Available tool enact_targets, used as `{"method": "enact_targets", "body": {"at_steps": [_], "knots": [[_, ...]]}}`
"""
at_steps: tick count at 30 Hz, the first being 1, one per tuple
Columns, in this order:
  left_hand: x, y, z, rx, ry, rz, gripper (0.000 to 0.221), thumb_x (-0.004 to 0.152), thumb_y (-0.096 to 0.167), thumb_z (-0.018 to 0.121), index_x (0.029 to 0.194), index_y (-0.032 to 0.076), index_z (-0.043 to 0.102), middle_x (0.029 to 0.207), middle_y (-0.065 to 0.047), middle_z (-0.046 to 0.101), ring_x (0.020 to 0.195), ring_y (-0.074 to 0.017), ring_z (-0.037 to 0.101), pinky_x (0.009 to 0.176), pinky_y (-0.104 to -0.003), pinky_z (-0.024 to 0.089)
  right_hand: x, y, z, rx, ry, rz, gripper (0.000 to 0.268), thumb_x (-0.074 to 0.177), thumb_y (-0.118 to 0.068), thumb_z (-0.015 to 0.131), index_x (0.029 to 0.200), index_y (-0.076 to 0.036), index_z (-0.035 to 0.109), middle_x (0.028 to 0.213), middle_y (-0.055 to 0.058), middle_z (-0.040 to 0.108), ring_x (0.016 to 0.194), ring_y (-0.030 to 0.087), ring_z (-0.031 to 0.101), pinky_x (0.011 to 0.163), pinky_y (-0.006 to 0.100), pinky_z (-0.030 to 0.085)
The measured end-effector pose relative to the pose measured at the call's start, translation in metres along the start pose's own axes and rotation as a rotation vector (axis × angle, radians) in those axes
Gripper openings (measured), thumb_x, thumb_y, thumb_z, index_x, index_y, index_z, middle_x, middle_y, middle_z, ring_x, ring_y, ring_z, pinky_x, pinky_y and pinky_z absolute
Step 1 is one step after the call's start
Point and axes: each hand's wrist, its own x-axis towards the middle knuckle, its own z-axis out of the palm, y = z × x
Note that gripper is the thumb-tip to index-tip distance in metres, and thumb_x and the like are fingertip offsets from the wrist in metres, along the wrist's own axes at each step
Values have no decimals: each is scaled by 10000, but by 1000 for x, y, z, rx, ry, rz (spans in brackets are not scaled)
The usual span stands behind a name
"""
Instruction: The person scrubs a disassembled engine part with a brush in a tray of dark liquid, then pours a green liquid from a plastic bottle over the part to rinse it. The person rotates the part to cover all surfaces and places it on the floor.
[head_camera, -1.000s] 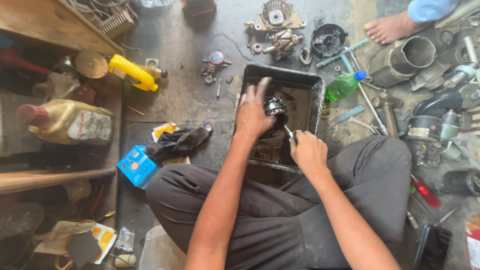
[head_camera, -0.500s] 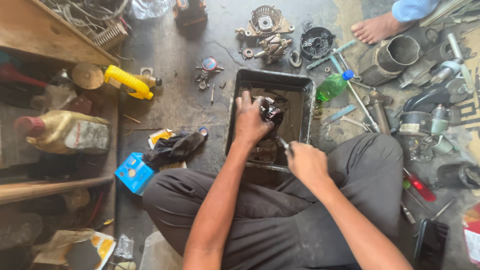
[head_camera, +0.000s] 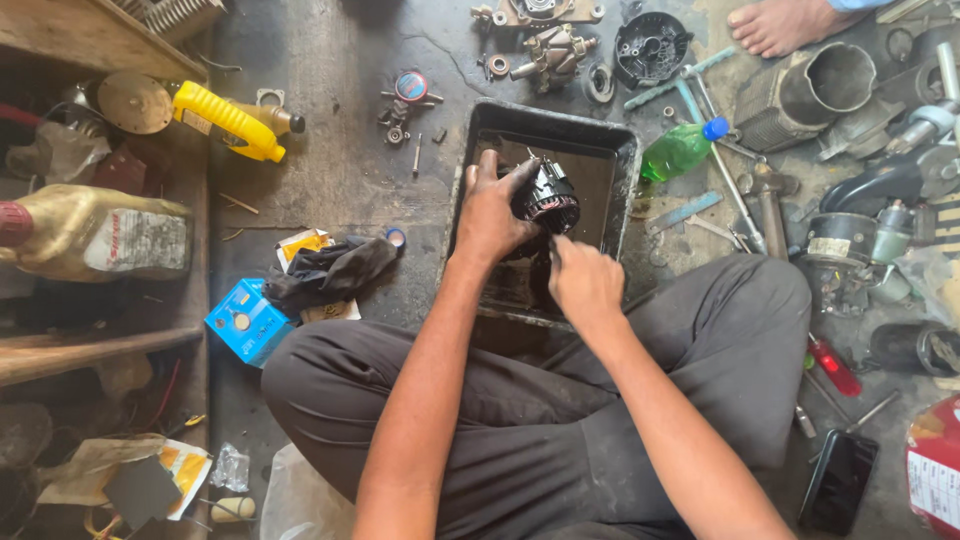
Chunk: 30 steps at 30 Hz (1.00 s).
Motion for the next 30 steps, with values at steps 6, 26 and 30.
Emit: {"method": "enact_targets", "body": {"at_steps": [6, 26, 30], "knots": [[12, 2, 7, 8, 43, 38, 962, 414, 149, 1001, 1317, 247, 684, 1401, -265, 411, 1331, -525, 413, 1014, -469, 447, -4, 1, -6, -30, -26, -4, 236, 899, -177, 651, 1116, -117, 721, 800, 139, 717, 668, 383, 696, 611, 523, 562], [16, -4, -8, -63, 29, 73, 909, 432, 132, 960, 1297, 228, 694, 1324, -226, 472, 1192, -439, 472, 1014, -458, 477, 6, -11, -22, 104, -110, 71, 222, 876, -239, 662, 1063, -143, 732, 785, 220, 711, 695, 451, 686, 642, 581, 553], [5, -6, 1, -42, -13, 66, 921, 470, 117, 929, 1342, 240, 657, 1288, -180, 520, 1170, -405, 510, 1037, -447, 497, 12, -2, -12, 34, -100, 68, 178, 947, -221, 629, 1071, -140, 728, 818, 193, 723, 721, 437, 694, 663, 575, 558]]}}
